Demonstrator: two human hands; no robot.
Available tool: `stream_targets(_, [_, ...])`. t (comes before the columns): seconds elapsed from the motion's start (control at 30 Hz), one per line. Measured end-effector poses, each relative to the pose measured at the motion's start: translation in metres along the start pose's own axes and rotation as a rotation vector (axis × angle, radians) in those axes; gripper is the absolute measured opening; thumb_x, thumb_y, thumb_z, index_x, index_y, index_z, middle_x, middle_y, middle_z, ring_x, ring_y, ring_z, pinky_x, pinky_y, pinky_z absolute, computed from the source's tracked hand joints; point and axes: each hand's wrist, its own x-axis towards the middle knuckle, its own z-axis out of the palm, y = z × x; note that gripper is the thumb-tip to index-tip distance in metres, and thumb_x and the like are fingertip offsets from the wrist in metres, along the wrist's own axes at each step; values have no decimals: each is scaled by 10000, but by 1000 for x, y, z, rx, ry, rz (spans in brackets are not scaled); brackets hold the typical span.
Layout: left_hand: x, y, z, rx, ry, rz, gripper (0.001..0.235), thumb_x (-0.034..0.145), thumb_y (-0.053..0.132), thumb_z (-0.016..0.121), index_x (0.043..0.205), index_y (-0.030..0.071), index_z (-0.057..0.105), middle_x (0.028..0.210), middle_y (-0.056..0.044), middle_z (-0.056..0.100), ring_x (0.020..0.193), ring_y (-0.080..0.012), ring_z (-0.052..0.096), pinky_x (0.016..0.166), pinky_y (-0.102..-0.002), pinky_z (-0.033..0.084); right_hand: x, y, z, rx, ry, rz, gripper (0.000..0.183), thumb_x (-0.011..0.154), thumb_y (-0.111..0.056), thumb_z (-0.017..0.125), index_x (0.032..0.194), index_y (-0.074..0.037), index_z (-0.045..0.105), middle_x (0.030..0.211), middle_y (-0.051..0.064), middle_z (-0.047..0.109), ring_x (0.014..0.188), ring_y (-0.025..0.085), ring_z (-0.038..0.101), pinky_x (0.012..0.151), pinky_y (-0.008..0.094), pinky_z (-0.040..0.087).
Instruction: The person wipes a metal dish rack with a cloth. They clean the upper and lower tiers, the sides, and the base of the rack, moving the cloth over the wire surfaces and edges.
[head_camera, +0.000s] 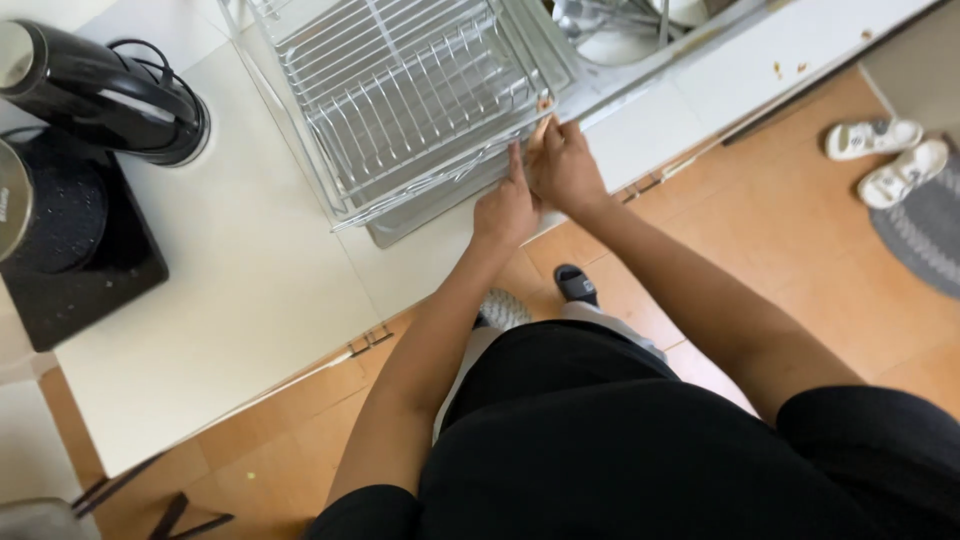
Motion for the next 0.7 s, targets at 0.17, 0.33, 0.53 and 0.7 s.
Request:
stream_targets(0.17, [15, 29, 13, -58, -37, -166, 938, 883, 239, 586, 1597, -52, 51, 807, -173, 747, 671, -349, 725, 625, -467, 582, 16, 17, -55, 53, -121, -94, 465, 881, -90, 680, 1328, 21, 614, 1234, 213, 583, 1108, 428, 557, 869, 480, 559])
stream_targets(0.33, [25, 28, 41, 12, -22, -254, 911, 902, 166, 572, 1606, -68, 42, 861, -205, 751, 712, -353, 740, 687, -471, 591, 10, 36, -35, 120, -134, -219, 430, 876, -67, 672, 1291, 26, 607, 1239, 208, 576, 1121, 420, 576, 905, 470, 568])
stream_targets(0.53, [25, 29, 30, 55, -64, -325, 961, 863, 80, 561, 1610, -39, -31, 853, -219, 746, 719, -347, 741, 690, -465, 592, 35, 52, -67, 100, -167, -293, 427, 893, -59, 685, 1317, -32, 641, 1199, 183, 599, 1076, 422, 591, 844, 487, 564])
stream_targets(0.7, [30, 42, 24, 58, -82, -403, 983, 884, 100, 562, 1604, -52, -90, 834, -204, 752, 705, -337, 742, 671, -457, 590, 34, 53, -54, 227, -89, -70, 463, 916, -81, 675, 1369, -6, 611, 1142, 219, 589, 1018, 414, 604, 825, 488, 564])
